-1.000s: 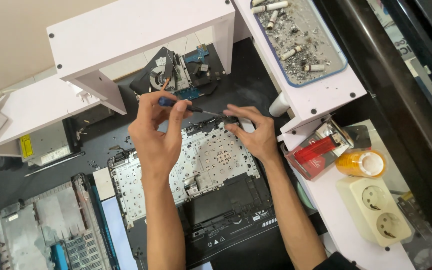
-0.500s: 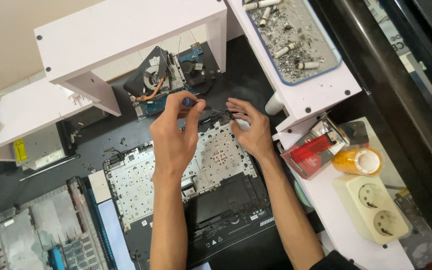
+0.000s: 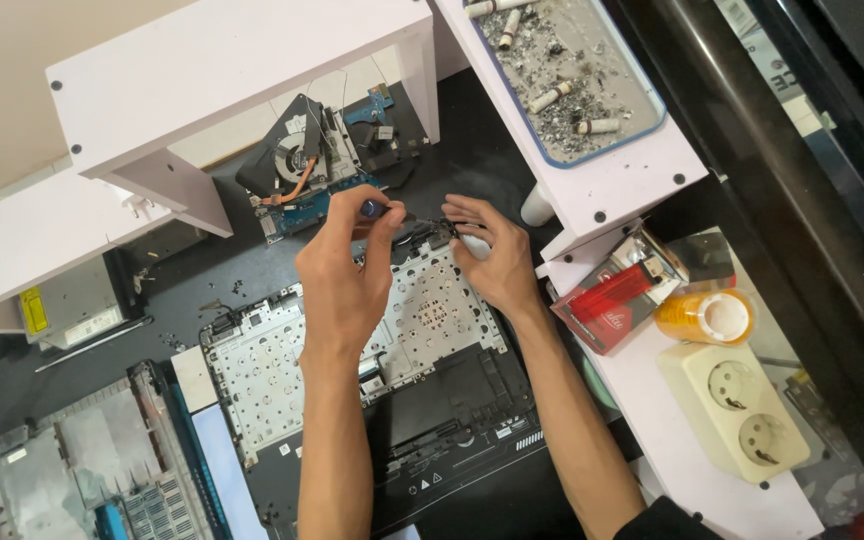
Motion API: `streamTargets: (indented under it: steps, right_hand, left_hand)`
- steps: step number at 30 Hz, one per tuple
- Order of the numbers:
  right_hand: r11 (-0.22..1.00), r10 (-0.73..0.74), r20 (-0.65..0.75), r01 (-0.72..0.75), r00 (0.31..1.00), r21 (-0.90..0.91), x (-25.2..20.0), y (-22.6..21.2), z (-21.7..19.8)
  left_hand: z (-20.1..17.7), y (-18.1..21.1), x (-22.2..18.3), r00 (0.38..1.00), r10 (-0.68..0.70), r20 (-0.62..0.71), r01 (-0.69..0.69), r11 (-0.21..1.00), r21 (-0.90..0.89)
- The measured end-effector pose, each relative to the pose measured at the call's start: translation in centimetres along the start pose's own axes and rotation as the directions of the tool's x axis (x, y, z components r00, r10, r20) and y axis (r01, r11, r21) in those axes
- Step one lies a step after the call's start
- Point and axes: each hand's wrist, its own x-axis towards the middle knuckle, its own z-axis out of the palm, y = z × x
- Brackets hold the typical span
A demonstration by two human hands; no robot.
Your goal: Repairing a laptop by disassembling components and manipulating internal cables on a workbench.
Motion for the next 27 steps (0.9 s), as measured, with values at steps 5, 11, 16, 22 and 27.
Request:
streamTargets:
  steps: [5, 11, 16, 22, 27]
  right_hand:
    - [1.0, -0.008, -0.004, 0.008, 1.0, -0.005, 0.1, -0.1, 0.0]
    - [0.999, -0.038, 0.002, 0.038, 0.999, 0.01, 0.1, 0.4, -0.1]
    - [0.999, -0.035, 0.01, 0.034, 0.999, 0.012, 0.1, -0.1, -0.1]
    - [0.998, -0.052, 0.004, 0.052, 0.999, 0.034, 0.1, 0.5, -0.1]
    - [0.998, -0.048, -0.002, 0.049, 0.999, 0.042, 0.2, 0.3, 0.0]
  left_hand:
    - [-0.9, 1.4, 0.2, 0.998, 0.021, 0.056, -0.02, 1.0, -0.014]
    - [-3.1, 4.7, 1.6, 0.978, -0.041, 0.205, 0.021, 0.995, 0.097]
    - [-3.1, 5.2, 3.5, 0.93, -0.046, 0.365, -0.132, 0.885, 0.447]
    - [-0.1, 4.5, 4.8, 0.857, 0.258, 0.446, -0.499, 0.628, 0.597]
    - [0.4, 4.4, 5.8, 0.812, 0.155, 0.563, -0.557, 0.495, 0.667]
